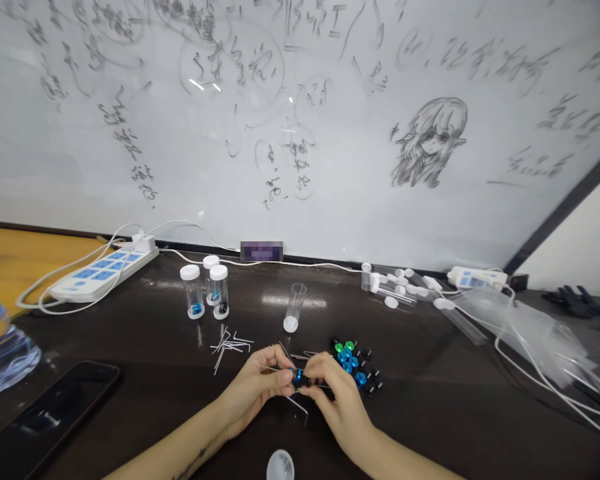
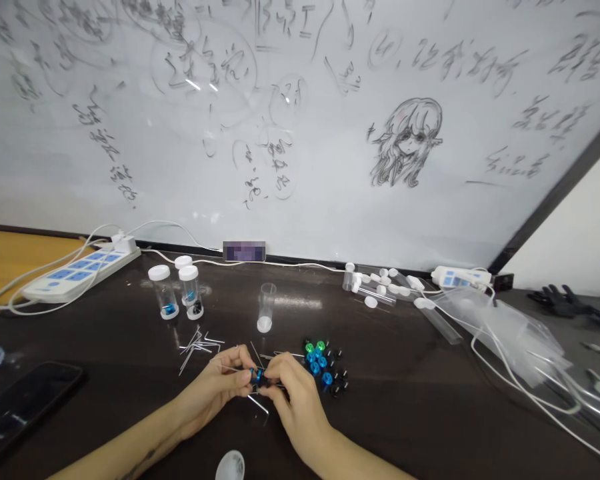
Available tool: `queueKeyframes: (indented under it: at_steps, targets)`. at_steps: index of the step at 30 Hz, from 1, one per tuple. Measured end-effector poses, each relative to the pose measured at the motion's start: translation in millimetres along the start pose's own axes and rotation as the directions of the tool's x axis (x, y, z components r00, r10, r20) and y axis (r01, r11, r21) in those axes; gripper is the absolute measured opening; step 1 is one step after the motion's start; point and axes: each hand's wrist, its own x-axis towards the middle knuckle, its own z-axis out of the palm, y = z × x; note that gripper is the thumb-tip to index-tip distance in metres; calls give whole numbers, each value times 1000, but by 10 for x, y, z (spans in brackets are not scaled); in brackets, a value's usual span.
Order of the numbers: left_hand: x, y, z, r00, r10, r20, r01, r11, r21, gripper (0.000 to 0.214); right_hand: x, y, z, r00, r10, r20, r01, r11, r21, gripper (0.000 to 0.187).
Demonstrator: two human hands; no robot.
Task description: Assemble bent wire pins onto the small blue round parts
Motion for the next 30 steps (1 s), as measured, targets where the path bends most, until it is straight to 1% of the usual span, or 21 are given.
queueKeyframes:
  at_steps: [3,5,6,7,9,11,13,15,18,19,21,22,23,25,26,28,30]
  targets:
    - [8,7,8,1000,-6,7,7,1000,-8,13,-4,0,-7,994,102,29,-102,995,6,8]
    - [8,9,16,1000,-14,14,14,1000,-4,13,-5,8,-8,982,168,84,-169,986,8,18]
    - [6,9,19,1000,-16,15,16,1000,-1,14,-4,12,-7,977,185,105,-187,982,8,23]
    - [3,8,20,1000,-15,14,15,1000,1,14,-3,16,-4,975,191,113,-192,981,4,24]
    - [-3,5,19,1000,-4,3,4,1000,-1,13,-2,21,5,983,169,77,-169,986,-13,16]
    - [-6,4,15,1000,6,-6,-6,1000,-2,13,-2,19,12,993,120,21,-120,992,-33,7]
    - [-6,6,14,1000,8,-5,-8,1000,2,13,-1,14,11,996,94,-3,-95,995,-38,8]
    - [-4,11,20,1000,-1,1,1,1000,5,13,0,7,2,992,125,14,-125,992,-28,7]
    - [-2,17,33,1000,-17,5,17,1000,9,15,2,2,-8,981,177,78,-176,984,-16,21]
    - [-1,17,35,1000,-17,5,17,1000,8,15,2,2,-7,981,178,80,-177,984,-20,22]
    - [-1,14,33,1000,-2,-2,2,1000,4,15,0,4,2,989,144,42,-143,989,-35,12]
    - [-1,11,29,1000,4,-6,-4,1000,1,15,-1,6,8,994,112,18,-111,993,-44,5]
    - [0,8,25,1000,8,-8,-8,1000,0,15,-3,8,13,997,76,-1,-76,996,-51,2]
    - [1,2,17,1000,8,-4,-8,1000,-1,15,-7,12,18,1000,28,-7,-29,998,-50,4]
    - [2,0,14,1000,6,0,-6,1000,-1,15,-7,13,16,999,32,-3,-32,998,-46,3]
    - [2,0,11,1000,0,7,0,1000,-4,15,-7,13,8,996,92,12,-91,995,-34,3]
    - [0,2,14,1000,-10,8,10,1000,0,15,-3,11,-2,985,161,56,-160,987,-18,12]
